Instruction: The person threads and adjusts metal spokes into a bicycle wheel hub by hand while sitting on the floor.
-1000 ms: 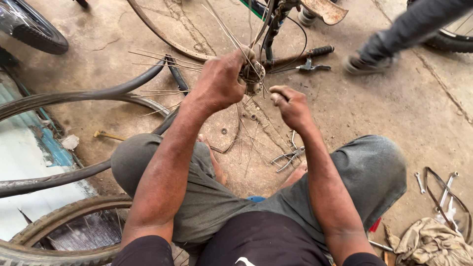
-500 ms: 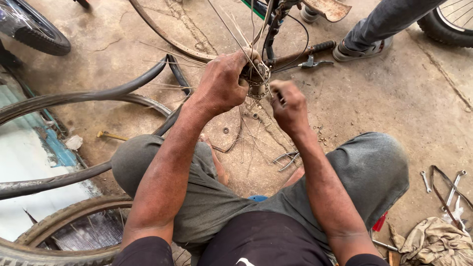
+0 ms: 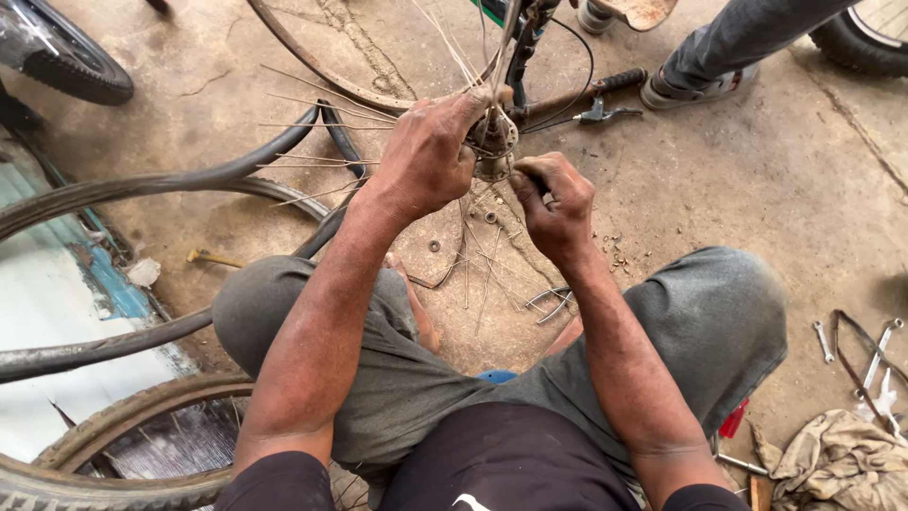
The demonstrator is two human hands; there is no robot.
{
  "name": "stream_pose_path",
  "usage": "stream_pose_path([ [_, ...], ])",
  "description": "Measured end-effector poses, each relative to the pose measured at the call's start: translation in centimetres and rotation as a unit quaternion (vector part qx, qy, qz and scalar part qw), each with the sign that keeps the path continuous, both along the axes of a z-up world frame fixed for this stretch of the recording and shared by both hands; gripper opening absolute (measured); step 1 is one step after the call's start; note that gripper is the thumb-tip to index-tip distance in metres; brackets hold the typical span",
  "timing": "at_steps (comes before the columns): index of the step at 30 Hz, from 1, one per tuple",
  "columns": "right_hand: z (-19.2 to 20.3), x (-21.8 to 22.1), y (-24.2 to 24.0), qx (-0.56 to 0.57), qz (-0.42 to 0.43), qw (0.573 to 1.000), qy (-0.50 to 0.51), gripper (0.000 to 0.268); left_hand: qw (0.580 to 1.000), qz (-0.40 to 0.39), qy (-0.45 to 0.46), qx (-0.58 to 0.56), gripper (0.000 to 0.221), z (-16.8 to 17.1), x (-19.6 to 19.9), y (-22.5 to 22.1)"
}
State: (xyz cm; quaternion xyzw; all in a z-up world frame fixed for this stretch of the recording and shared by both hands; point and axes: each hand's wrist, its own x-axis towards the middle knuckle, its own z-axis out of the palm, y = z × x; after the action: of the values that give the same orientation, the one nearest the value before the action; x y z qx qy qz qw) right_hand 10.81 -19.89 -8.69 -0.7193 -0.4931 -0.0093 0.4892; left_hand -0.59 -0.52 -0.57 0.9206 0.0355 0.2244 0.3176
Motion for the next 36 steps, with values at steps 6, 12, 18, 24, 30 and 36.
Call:
stream_pose_path([
  [6, 1.9, -0.9, -0.3, 0.016, 0.033, 0.999, 0.032, 0.018, 0.999, 0.015, 0.016, 0.031, 0.062, -1.3, 0.3, 0.0],
  [12, -1.2, -1.2, 0.1, -0.018, -0.031, 0.999, 0.029, 0.017, 0.996, 0.009, -0.041, 0.081, 0.064, -2.9, 0.7, 0.0],
  [18, -3.6, -1.1, 0.5, -0.087, -0.064, 0.993, -0.054, 0.02, 0.995, 0.023, 0.034, 0.088, 0.058, -3.8, 1.0, -0.4],
  [24, -2.7, -2.0, -1.2, -0.383, 0.073, 0.894, 0.222, 0.021, 0.997, 0.05, -0.038, -0.05, 0.039, -4.2, 2.0, 0.0],
  [30, -8.3, 2.7, -3.0, -0.6, 0.011, 0.796, 0.077, 0.023, 0.989, 0.058, -0.136, -0.001, 0.034, -1.4, 1.2, 2.6],
  [36, -3.7, 4.9, -2.3, -0.139, -0.115, 0.972, 0.15, 0.036, 0.999, -0.013, -0.023, 0.027, 0.03, 0.4, 0.4, 1.0],
])
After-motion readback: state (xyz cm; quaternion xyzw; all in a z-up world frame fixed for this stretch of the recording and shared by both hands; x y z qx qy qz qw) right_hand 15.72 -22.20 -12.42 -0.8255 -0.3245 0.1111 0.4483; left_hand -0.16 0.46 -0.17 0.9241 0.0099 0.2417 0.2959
